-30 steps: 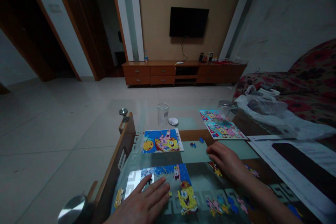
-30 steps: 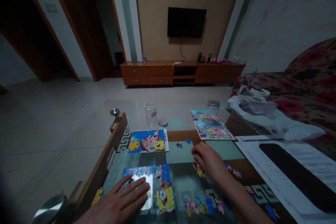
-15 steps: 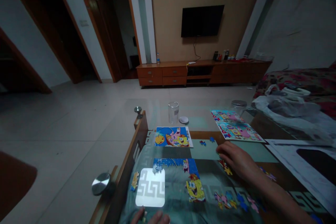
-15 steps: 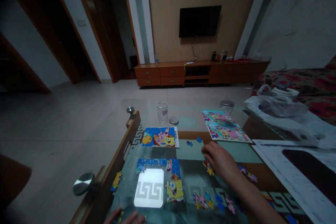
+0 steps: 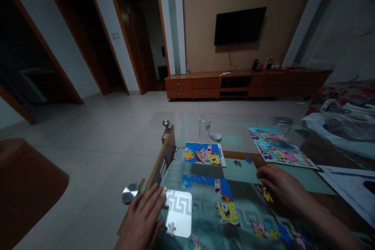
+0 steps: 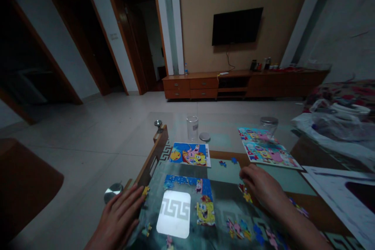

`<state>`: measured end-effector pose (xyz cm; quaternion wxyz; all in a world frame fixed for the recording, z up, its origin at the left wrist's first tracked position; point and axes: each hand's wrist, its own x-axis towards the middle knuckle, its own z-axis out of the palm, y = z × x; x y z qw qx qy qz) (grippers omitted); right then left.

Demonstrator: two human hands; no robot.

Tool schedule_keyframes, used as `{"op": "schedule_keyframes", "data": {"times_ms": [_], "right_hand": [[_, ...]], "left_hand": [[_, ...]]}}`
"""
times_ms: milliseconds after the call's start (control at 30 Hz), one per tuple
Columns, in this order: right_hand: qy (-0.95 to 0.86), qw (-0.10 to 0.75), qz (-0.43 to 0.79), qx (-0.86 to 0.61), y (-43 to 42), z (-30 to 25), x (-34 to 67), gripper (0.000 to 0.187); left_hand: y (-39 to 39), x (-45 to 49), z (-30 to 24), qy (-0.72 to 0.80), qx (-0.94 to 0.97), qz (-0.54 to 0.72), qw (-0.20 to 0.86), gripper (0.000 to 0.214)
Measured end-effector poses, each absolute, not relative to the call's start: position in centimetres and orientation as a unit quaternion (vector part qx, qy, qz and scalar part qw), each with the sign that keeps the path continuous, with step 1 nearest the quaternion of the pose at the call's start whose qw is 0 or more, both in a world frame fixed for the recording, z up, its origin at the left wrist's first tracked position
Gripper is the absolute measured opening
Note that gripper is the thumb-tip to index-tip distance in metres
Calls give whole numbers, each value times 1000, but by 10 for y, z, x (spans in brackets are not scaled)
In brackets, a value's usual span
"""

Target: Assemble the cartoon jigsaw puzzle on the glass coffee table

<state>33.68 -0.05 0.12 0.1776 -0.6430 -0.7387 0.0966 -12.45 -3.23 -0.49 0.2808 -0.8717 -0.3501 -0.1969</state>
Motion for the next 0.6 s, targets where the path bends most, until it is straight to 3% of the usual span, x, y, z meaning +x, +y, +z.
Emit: {"op": "schedule_keyframes", "data": {"times_ms": [233,500,600], "right_hand": [[-744,193,89,-634,0,-2,338,18],[-749,201,83,-626,1,-8,342,16],[-751,200,81,-624,2,-8,342,17]], "left_hand": [[-21,-126,-5,-351,-898,-177,196,50],[-44,-130,-4,-318,-882,-228,262,31],[-62,-126,-15,-276,-899,-180,289,33]]}}
